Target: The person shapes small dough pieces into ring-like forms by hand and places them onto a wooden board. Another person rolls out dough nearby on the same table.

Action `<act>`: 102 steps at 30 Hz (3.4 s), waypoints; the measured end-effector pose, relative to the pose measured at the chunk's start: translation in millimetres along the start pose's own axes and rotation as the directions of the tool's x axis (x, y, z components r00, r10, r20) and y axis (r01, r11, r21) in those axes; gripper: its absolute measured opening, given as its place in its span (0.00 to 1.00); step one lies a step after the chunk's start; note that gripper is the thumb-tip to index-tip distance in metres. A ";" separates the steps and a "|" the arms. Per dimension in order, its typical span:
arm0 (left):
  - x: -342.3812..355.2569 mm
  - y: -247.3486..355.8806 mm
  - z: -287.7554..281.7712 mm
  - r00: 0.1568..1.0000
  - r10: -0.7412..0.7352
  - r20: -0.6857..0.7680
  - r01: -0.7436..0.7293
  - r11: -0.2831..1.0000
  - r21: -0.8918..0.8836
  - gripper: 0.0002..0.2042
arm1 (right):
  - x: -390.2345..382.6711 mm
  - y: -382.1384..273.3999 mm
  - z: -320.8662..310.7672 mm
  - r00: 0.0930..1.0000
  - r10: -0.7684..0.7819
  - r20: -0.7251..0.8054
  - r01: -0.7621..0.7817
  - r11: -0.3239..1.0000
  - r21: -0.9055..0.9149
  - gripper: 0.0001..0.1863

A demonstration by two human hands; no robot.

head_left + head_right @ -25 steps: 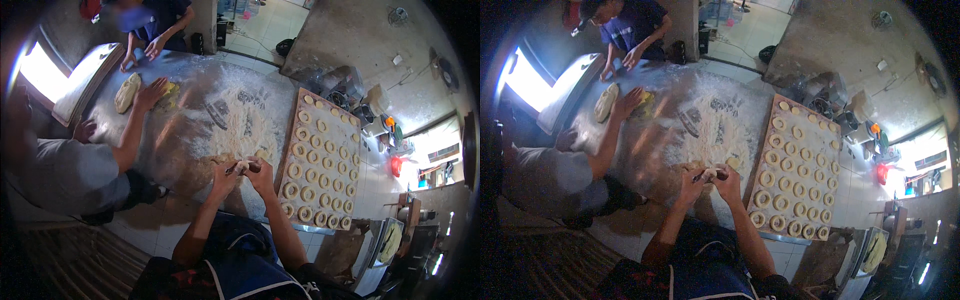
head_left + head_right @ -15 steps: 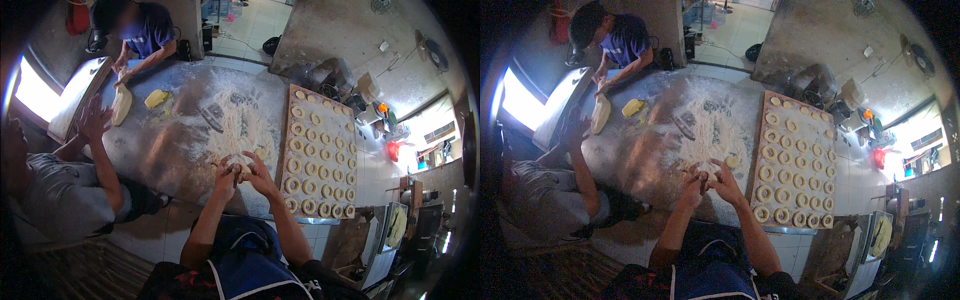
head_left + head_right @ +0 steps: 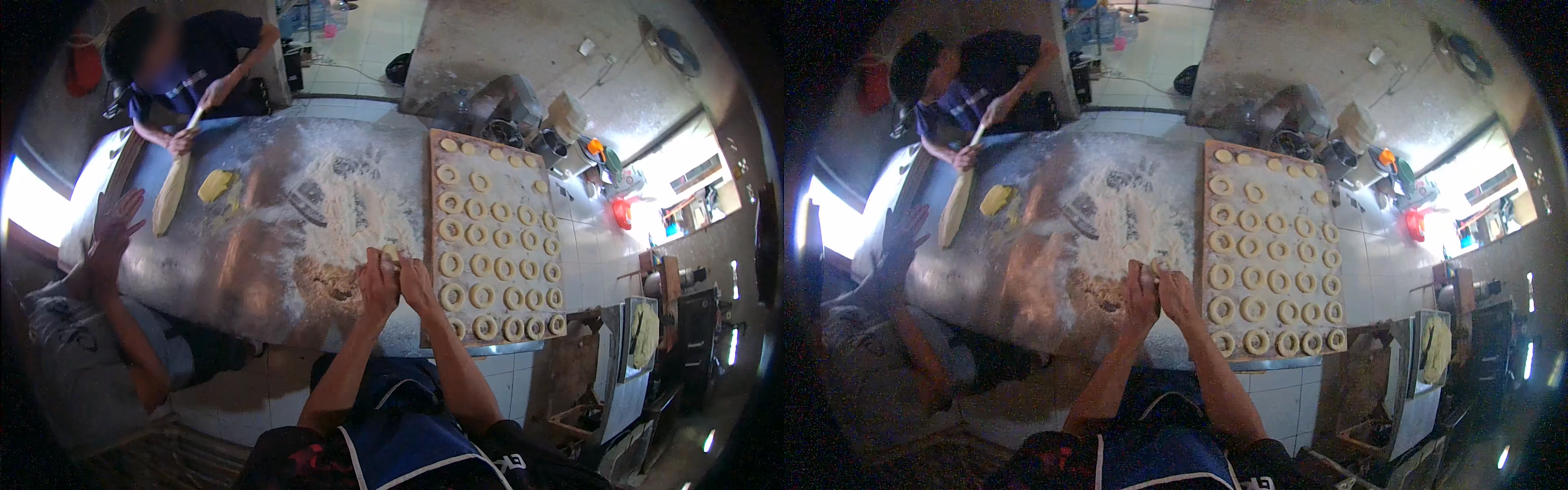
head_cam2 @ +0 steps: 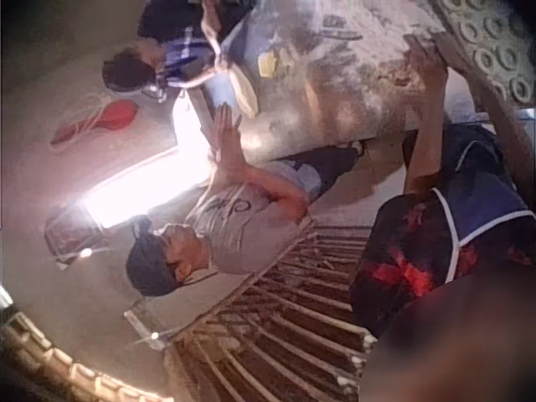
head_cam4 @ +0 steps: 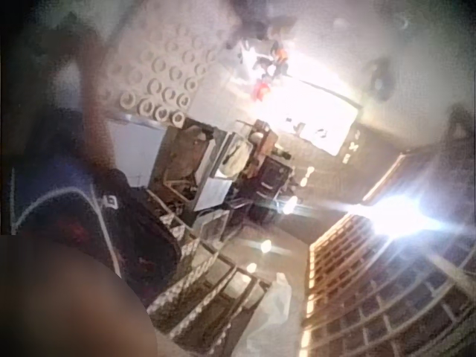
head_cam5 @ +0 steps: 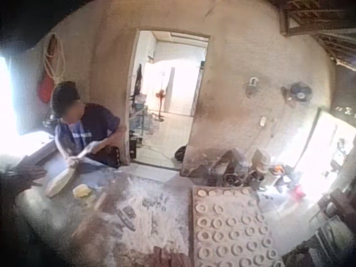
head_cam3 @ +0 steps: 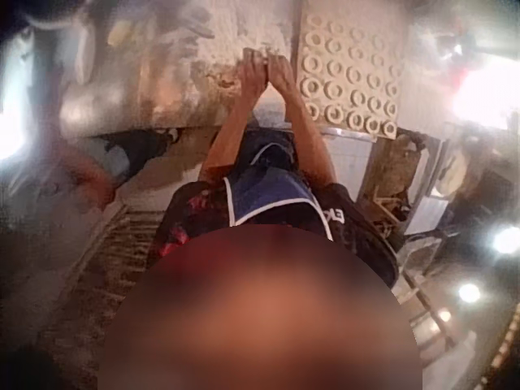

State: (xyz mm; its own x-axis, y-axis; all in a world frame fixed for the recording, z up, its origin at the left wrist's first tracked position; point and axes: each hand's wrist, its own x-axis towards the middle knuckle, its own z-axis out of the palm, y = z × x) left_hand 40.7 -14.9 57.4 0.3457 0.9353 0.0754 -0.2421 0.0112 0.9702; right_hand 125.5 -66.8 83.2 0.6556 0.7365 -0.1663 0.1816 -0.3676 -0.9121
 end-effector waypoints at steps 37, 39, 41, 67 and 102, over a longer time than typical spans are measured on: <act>172.4 -104.0 339.6 0.985 -0.175 0.001 0.151 0.854 0.497 0.17 | 243.2 75.0 -292.8 0.982 -0.177 -0.058 0.179 0.983 0.040 0.18; 180.4 -103.2 348.0 0.994 -0.084 0.075 -0.014 0.568 0.823 0.15 | 250.7 78.9 -301.1 0.994 -0.025 -0.110 -0.008 0.959 -0.282 0.22; 182.6 -102.3 349.3 0.983 0.014 0.182 -0.175 0.359 0.917 0.14 | 256.0 91.4 -315.8 0.992 -0.070 -0.106 -0.003 0.823 -0.568 0.26; -55.6 -3.3 50.8 0.968 0.189 -0.163 -0.005 0.668 0.744 0.07 | 166.2 43.1 -97.6 0.692 -0.517 0.503 0.633 0.769 -0.081 0.14; -6.9 5.2 -58.5 0.980 -0.136 0.146 0.188 0.870 -0.457 0.15 | 28.5 5.2 23.3 0.933 -0.070 0.353 -0.070 0.927 0.368 0.11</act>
State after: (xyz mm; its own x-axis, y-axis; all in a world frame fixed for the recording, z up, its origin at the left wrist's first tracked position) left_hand -15.9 -0.7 48.4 0.5037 0.8635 -0.0240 -0.5594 0.3473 0.7526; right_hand 128.1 -34.5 65.0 0.3400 0.9134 -0.2237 -0.1467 -0.1834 -0.9720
